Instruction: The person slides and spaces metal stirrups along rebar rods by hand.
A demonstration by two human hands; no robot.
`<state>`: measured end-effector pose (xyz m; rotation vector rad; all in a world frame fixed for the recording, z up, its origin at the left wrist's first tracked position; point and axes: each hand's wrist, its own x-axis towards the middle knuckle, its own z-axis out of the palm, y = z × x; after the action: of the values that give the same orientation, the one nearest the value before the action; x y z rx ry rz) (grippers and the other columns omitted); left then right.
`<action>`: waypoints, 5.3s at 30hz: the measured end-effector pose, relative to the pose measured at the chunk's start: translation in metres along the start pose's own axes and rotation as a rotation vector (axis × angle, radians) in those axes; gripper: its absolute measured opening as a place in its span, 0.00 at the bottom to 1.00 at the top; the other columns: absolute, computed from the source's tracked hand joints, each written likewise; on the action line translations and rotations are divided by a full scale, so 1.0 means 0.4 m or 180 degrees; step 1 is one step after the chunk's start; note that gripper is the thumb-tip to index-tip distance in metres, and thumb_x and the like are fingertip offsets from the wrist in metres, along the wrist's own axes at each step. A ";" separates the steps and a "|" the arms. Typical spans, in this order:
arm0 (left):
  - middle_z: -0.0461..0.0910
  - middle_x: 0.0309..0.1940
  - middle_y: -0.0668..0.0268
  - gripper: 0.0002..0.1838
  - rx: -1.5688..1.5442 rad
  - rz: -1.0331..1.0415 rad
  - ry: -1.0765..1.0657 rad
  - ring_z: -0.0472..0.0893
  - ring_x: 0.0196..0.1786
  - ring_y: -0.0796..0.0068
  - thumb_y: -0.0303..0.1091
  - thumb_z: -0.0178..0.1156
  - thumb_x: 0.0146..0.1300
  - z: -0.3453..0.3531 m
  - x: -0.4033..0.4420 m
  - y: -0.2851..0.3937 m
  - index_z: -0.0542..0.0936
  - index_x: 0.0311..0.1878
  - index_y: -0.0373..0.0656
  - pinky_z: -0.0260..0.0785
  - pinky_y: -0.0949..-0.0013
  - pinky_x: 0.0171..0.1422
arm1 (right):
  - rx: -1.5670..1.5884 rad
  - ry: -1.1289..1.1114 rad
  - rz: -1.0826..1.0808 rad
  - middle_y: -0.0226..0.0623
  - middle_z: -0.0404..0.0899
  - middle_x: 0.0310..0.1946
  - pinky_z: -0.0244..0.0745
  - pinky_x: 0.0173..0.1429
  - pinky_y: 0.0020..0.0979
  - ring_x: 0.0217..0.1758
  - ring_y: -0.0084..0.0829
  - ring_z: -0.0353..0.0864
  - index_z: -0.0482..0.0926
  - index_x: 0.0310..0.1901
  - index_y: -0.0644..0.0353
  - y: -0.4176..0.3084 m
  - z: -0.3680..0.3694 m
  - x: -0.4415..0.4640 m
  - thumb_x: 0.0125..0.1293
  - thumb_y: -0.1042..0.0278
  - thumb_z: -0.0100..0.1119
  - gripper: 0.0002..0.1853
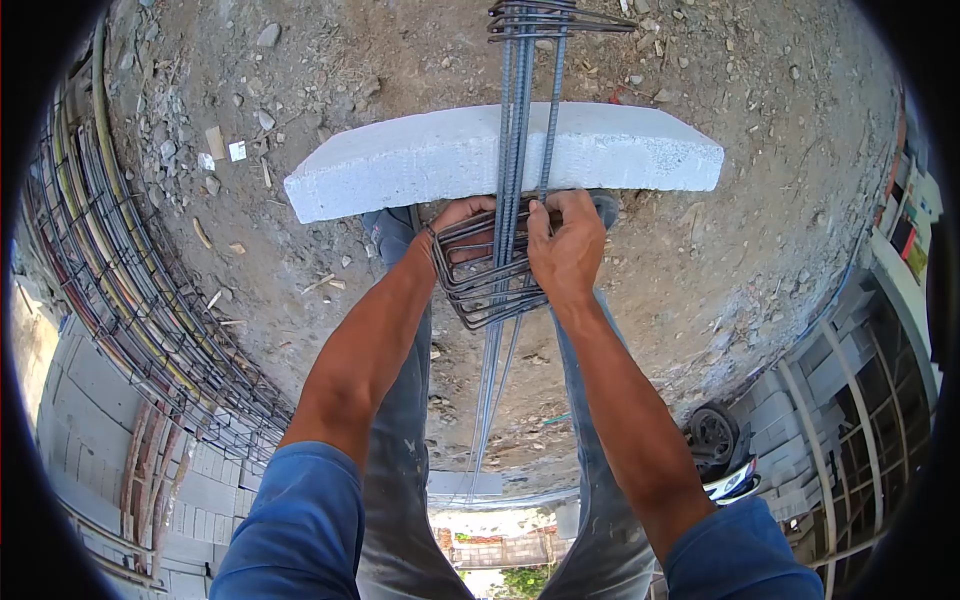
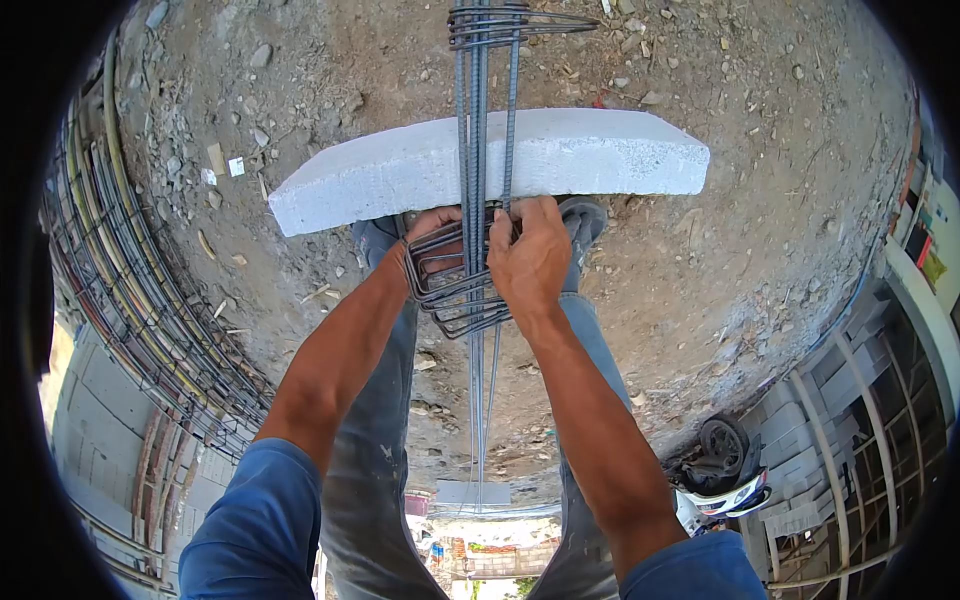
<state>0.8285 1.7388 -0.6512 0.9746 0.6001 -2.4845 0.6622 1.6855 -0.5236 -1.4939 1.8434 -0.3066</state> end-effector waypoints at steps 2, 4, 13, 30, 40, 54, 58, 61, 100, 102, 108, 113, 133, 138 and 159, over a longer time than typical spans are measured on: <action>0.87 0.49 0.61 0.11 0.0113 -0.0036 -0.0039 0.88 0.47 0.68 0.39 0.58 0.75 -0.045 0.009 -0.006 0.83 0.49 0.44 0.86 0.59 0.55 | 0.0018 0.0260 0.0078 0.44 0.79 0.34 0.75 0.40 0.36 0.31 0.39 0.80 0.83 0.38 0.69 -0.005 0.012 -0.018 0.67 0.72 0.68 0.08; 0.87 0.49 0.61 0.11 0.0043 -0.0112 -0.0085 0.89 0.47 0.68 0.39 0.58 0.75 -0.047 0.017 0.013 0.83 0.50 0.43 0.86 0.60 0.55 | 0.0086 0.0291 0.0111 0.45 0.80 0.34 0.75 0.40 0.39 0.33 0.41 0.81 0.83 0.38 0.68 -0.001 0.029 -0.021 0.67 0.71 0.68 0.08; 0.86 0.53 0.58 0.13 0.0009 -0.0460 -0.0161 0.88 0.52 0.67 0.34 0.58 0.75 -0.145 0.099 -0.014 0.82 0.56 0.39 0.83 0.60 0.62 | 0.1303 -0.0420 0.1023 0.41 0.87 0.39 0.79 0.48 0.31 0.40 0.28 0.85 0.83 0.49 0.68 0.115 -0.023 -0.073 0.73 0.63 0.66 0.15; 0.86 0.52 0.58 0.19 0.0149 -0.0032 0.0888 0.87 0.52 0.65 0.38 0.48 0.76 -0.090 -0.049 -0.027 0.81 0.58 0.38 0.82 0.64 0.56 | 0.1235 -0.0261 0.1687 0.47 0.83 0.35 0.74 0.49 0.38 0.40 0.37 0.79 0.81 0.49 0.69 0.135 0.071 -0.068 0.80 0.50 0.52 0.24; 0.86 0.30 0.65 0.12 0.3829 0.1158 0.3318 0.82 0.34 0.77 0.37 0.60 0.72 0.104 -0.335 0.019 0.82 0.37 0.38 0.72 0.74 0.41 | 0.0219 0.0711 0.0638 0.47 0.83 0.35 0.78 0.46 0.42 0.38 0.45 0.84 0.82 0.45 0.65 0.060 -0.070 0.020 0.75 0.61 0.60 0.13; 0.54 0.82 0.54 0.41 0.1083 0.2223 0.1675 0.61 0.79 0.44 0.58 0.49 0.78 0.418 -0.011 0.464 0.54 0.83 0.44 0.54 0.40 0.80 | -0.0717 0.0325 -0.1309 0.56 0.81 0.51 0.77 0.56 0.52 0.49 0.57 0.83 0.82 0.61 0.55 -0.012 -0.135 0.533 0.65 0.73 0.60 0.21; 0.74 0.48 0.65 0.21 0.0949 0.2292 0.1208 0.73 0.51 0.67 0.51 0.49 0.80 0.393 0.073 0.499 0.74 0.58 0.41 0.62 0.44 0.70 | -0.0413 0.0480 -0.1404 0.56 0.82 0.46 0.77 0.56 0.52 0.47 0.59 0.83 0.85 0.55 0.57 0.000 -0.101 0.535 0.67 0.73 0.58 0.16; 0.72 0.38 0.68 0.17 0.0914 0.2354 0.0883 0.72 0.44 0.71 0.48 0.47 0.81 0.395 0.076 0.505 0.75 0.48 0.44 0.65 0.50 0.60 | -0.0242 0.0666 -0.1347 0.55 0.83 0.41 0.77 0.55 0.51 0.45 0.60 0.83 0.86 0.51 0.59 -0.004 -0.097 0.531 0.67 0.74 0.57 0.14; 0.77 0.63 0.44 0.41 0.0057 0.1875 0.0020 0.78 0.65 0.48 0.64 0.40 0.78 0.365 0.080 0.446 0.71 0.68 0.30 0.70 0.45 0.74 | -0.0862 -0.0584 -0.2102 0.60 0.71 0.61 0.65 0.69 0.55 0.65 0.57 0.70 0.65 0.76 0.58 -0.163 -0.170 0.523 0.68 0.64 0.61 0.35; 0.77 0.63 0.45 0.42 0.0183 0.2127 0.0143 0.78 0.65 0.49 0.66 0.38 0.78 0.375 0.068 0.438 0.70 0.69 0.31 0.69 0.46 0.74 | -0.0920 -0.0272 -0.2453 0.57 0.73 0.54 0.67 0.61 0.55 0.56 0.55 0.72 0.73 0.71 0.53 -0.151 -0.162 0.511 0.67 0.69 0.61 0.30; 0.78 0.62 0.48 0.45 0.0338 0.1905 0.0442 0.79 0.65 0.52 0.71 0.36 0.76 0.380 0.011 0.423 0.68 0.71 0.33 0.69 0.46 0.75 | -0.0885 -0.0119 -0.2542 0.48 0.73 0.44 0.72 0.52 0.50 0.49 0.52 0.75 0.81 0.62 0.51 -0.158 -0.146 0.504 0.63 0.73 0.66 0.24; 0.77 0.63 0.50 0.51 0.0205 0.1921 -0.0353 0.80 0.64 0.54 0.76 0.33 0.74 0.375 -0.009 0.446 0.64 0.74 0.33 0.67 0.42 0.77 | -0.0398 -0.0508 -0.2120 0.47 0.73 0.42 0.74 0.50 0.46 0.48 0.48 0.78 0.81 0.57 0.54 -0.174 -0.148 0.500 0.61 0.76 0.68 0.21; 0.76 0.65 0.41 0.66 0.1330 0.0979 -0.0896 0.79 0.67 0.42 0.90 0.26 0.54 0.374 -0.007 0.392 0.63 0.78 0.40 0.76 0.45 0.71 | -0.0855 -0.1181 -0.2787 0.40 0.78 0.53 0.72 0.64 0.46 0.58 0.45 0.77 0.82 0.43 0.61 -0.019 -0.253 0.334 0.58 0.64 0.74 0.15; 0.77 0.65 0.41 0.68 0.1448 0.1003 -0.0819 0.80 0.65 0.44 0.91 0.26 0.52 0.380 -0.012 0.391 0.63 0.78 0.38 0.76 0.47 0.71 | -0.1089 -0.1188 -0.3187 0.38 0.78 0.46 0.71 0.67 0.50 0.59 0.46 0.76 0.79 0.38 0.58 0.028 -0.206 0.302 0.54 0.75 0.68 0.10; 0.84 0.49 0.65 0.24 0.3156 0.3524 0.1722 0.77 0.49 0.78 0.47 0.52 0.82 0.372 0.004 0.408 0.78 0.66 0.36 0.73 0.70 0.57 | -0.0323 0.0585 -0.2316 0.42 0.77 0.55 0.75 0.57 0.48 0.56 0.51 0.77 0.75 0.48 0.60 -0.015 -0.116 0.470 0.57 0.79 0.65 0.17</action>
<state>0.8308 1.5259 -0.5929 1.6842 -0.9462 -1.3714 0.6250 1.4988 -0.5600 -2.2366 1.3904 -0.7177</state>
